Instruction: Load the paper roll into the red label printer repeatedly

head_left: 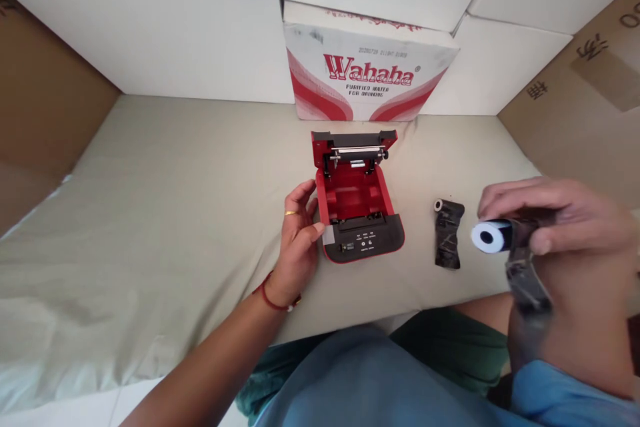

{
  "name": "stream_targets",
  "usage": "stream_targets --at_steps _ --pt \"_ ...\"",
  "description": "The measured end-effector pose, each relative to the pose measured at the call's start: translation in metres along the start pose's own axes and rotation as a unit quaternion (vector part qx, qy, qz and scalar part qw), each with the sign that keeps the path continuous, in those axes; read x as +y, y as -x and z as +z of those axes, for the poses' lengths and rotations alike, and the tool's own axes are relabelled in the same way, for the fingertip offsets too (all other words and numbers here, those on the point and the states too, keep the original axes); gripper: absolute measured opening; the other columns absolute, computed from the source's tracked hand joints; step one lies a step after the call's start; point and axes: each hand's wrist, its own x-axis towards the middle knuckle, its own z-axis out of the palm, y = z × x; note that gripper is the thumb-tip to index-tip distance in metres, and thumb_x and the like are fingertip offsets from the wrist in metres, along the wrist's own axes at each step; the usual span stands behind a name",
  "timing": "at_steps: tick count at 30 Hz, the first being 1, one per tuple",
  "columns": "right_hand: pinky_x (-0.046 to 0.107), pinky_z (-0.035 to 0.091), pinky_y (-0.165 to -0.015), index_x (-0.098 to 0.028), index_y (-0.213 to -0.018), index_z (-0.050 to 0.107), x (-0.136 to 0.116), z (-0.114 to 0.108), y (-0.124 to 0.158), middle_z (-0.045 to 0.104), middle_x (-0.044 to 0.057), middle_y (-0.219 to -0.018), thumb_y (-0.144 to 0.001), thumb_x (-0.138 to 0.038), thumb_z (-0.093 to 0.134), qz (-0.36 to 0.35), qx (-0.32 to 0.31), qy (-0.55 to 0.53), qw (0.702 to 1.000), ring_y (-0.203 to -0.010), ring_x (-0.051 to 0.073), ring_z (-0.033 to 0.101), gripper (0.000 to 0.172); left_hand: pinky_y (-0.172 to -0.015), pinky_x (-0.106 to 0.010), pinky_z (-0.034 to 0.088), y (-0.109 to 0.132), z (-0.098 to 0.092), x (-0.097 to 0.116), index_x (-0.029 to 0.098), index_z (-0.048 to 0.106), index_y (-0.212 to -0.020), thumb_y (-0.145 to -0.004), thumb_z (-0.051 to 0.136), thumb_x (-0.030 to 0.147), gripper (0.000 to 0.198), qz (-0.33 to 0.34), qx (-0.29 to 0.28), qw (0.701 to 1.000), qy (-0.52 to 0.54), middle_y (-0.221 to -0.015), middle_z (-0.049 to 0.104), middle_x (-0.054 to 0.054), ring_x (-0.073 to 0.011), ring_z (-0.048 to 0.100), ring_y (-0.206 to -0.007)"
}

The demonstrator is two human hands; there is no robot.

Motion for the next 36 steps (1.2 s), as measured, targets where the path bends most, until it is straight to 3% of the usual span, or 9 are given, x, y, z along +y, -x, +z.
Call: stream_targets --at_steps 5,10,13,16,20,24,27,32,36 --pt "0.044 0.063 -0.111 -0.032 -0.147 0.085 -0.066 0.015 -0.035 0.089 0.008 -0.134 -0.101 -0.040 0.090 -0.024 0.023 -0.012 0.999 -0.124 0.033 0.083 0.047 -0.146 -0.061 0.038 0.005 -0.006 -0.005 0.044 0.060 -0.165 -0.103 0.082 0.065 0.069 0.103 0.022 0.985 -0.141 -0.179 0.049 -0.005 -0.0371 0.046 -0.172" --pt "0.044 0.066 -0.102 -0.026 -0.145 0.085 -0.112 0.030 -0.062 0.087 0.012 -0.146 -0.110 -0.025 0.072 0.014 0.013 0.044 0.999 -0.124 0.034 0.085 0.037 -0.146 -0.066 0.034 0.010 -0.003 0.006 0.037 0.063 -0.165 -0.112 0.067 0.059 0.058 0.276 0.034 0.920 -0.277 -0.163 0.058 -0.011 -0.0391 0.049 -0.166" --pt "0.041 0.065 -0.087 -0.029 -0.148 0.084 -0.126 0.035 -0.071 0.089 0.011 -0.144 -0.109 -0.019 0.066 0.035 0.008 0.124 0.992 -0.115 0.034 0.086 0.043 -0.140 -0.068 0.041 0.015 0.002 0.015 0.035 0.068 -0.163 -0.109 0.067 0.052 0.057 0.356 -0.011 0.863 -0.358 -0.151 0.068 -0.012 -0.0416 0.057 -0.157" --pt "0.039 0.063 -0.079 -0.033 -0.147 0.084 -0.134 0.037 -0.079 0.092 0.010 -0.134 -0.109 -0.018 0.064 0.042 -0.016 0.159 0.986 -0.107 0.033 0.087 0.045 -0.132 -0.065 0.048 0.022 0.006 0.020 0.036 0.070 -0.163 -0.105 0.069 0.039 0.058 0.387 -0.059 0.820 -0.417 -0.139 0.079 -0.010 -0.0405 0.067 -0.146" --pt "0.041 0.063 -0.078 -0.029 -0.141 0.086 -0.144 0.037 -0.090 0.092 0.015 -0.127 -0.112 -0.021 0.065 0.073 -0.035 0.177 0.981 -0.104 0.035 0.088 0.036 -0.131 -0.057 0.046 0.027 0.011 0.022 0.037 0.069 -0.167 -0.100 0.073 0.024 0.068 0.384 -0.078 0.813 -0.431 -0.126 0.087 -0.005 -0.0348 0.076 -0.132" --pt "0.043 0.066 -0.084 -0.023 -0.137 0.087 -0.145 0.034 -0.096 0.092 0.019 -0.123 -0.111 -0.017 0.068 0.087 -0.060 0.177 0.979 -0.105 0.037 0.089 0.033 -0.128 -0.054 0.049 0.025 0.016 0.024 0.033 0.071 -0.163 -0.096 0.074 0.024 0.067 0.409 -0.078 0.792 -0.446 -0.121 0.089 -0.004 -0.0330 0.079 -0.126" --pt "0.046 0.069 -0.097 -0.023 -0.142 0.085 -0.134 0.030 -0.082 0.092 0.015 -0.134 -0.112 -0.019 0.067 0.032 -0.020 0.097 0.995 -0.116 0.036 0.089 0.035 -0.128 -0.052 0.050 0.026 0.017 0.026 0.031 0.076 -0.153 -0.095 0.074 0.022 0.058 0.425 -0.077 0.775 -0.461 -0.117 0.089 -0.004 -0.0312 0.080 -0.125" --pt "0.048 0.072 -0.114 -0.033 -0.147 0.085 -0.105 0.039 -0.012 0.091 0.007 -0.142 -0.120 -0.028 0.064 -0.128 0.120 -0.053 0.983 -0.128 0.029 0.088 0.034 -0.127 -0.054 0.051 0.027 0.018 0.027 0.040 0.077 -0.149 -0.091 0.077 0.020 0.061 0.412 -0.083 0.789 -0.448 -0.115 0.090 0.000 -0.0306 0.082 -0.119" --pt "0.059 0.061 -0.136 -0.037 -0.175 0.065 -0.088 0.063 0.036 0.079 0.008 -0.167 -0.117 -0.023 0.071 -0.187 0.129 -0.054 0.972 -0.162 0.030 0.071 0.060 -0.123 -0.051 0.055 0.028 0.018 0.027 0.034 0.080 -0.141 -0.092 0.076 0.022 0.051 0.435 -0.067 0.771 -0.460 -0.107 0.089 -0.001 -0.0286 0.081 -0.114"
